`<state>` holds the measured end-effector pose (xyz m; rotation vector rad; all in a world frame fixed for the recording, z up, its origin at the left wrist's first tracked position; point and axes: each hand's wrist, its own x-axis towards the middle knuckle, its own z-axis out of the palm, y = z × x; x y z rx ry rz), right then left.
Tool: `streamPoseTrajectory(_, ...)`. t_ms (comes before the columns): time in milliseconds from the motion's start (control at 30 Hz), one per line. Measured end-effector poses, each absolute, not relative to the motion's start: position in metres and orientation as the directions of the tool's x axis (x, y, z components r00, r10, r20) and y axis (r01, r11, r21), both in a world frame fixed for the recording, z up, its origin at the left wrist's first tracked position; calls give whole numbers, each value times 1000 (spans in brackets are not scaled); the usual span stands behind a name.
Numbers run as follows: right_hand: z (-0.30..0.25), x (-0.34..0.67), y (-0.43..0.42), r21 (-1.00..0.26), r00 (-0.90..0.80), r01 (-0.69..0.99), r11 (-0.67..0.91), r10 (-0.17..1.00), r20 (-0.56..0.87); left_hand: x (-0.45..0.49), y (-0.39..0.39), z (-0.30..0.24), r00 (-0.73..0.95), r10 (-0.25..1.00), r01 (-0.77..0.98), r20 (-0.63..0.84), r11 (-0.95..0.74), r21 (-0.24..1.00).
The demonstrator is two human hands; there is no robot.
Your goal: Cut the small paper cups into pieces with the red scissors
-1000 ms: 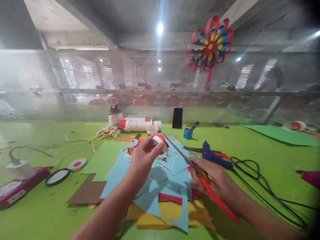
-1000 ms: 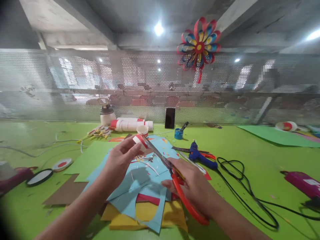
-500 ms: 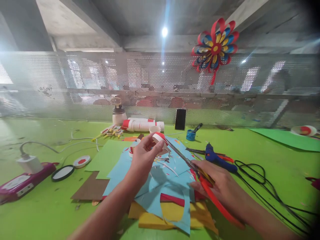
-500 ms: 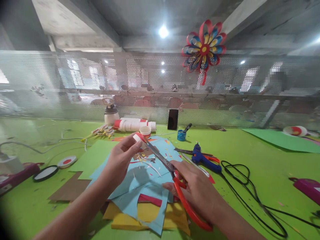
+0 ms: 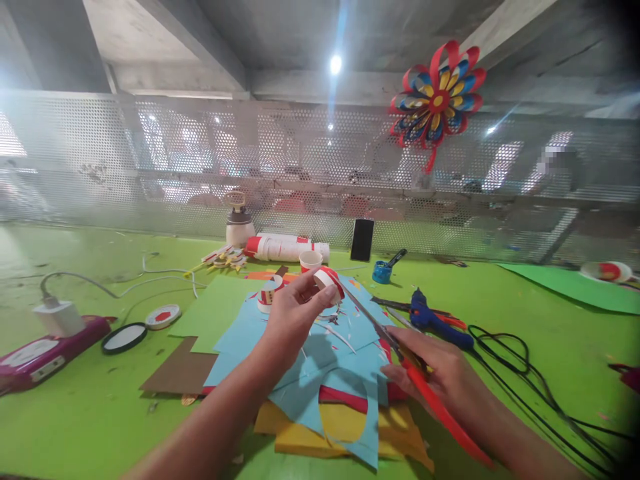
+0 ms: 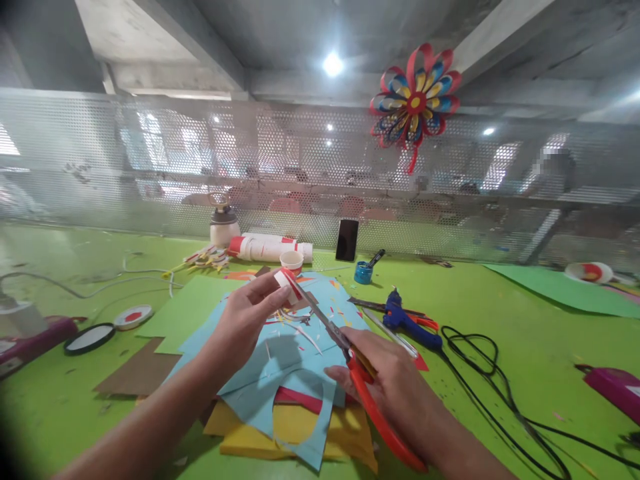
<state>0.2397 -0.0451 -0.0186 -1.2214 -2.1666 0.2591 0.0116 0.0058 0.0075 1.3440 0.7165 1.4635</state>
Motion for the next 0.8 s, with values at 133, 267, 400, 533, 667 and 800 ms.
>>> streamPoseTrajectory(133, -18, 241, -45, -453, -392, 684, 572, 812, 432, 11, 5, 9, 105, 929, -301, 355, -311, 902)
streamPoseTrajectory(267, -13, 238, -49, -477, -396, 677, 560, 824, 405, 11, 5, 9, 69, 949, -351, 309, -266, 898)
streamPoseTrajectory(400, -6, 231, -54, -487, -384, 685, 541, 837, 390, 11, 7, 6, 71, 951, -370, 300, -254, 894)
streamPoseTrajectory(533, -2, 226, -57, -487, -372, 691, 535, 840, 395, 10, 10, 4, 54, 951, -386, 303, -260, 885)
streamPoseTrajectory(667, -3, 227, -57, -484, -375, 684, 546, 832, 408, 8, 13, 2, 70, 955, -388, 290, -241, 889)
streamPoseTrajectory(800, -9, 229, -53, -475, -371, 683, 555, 823, 429, 7, 13, 3, 85, 951, -380, 296, -243, 892)
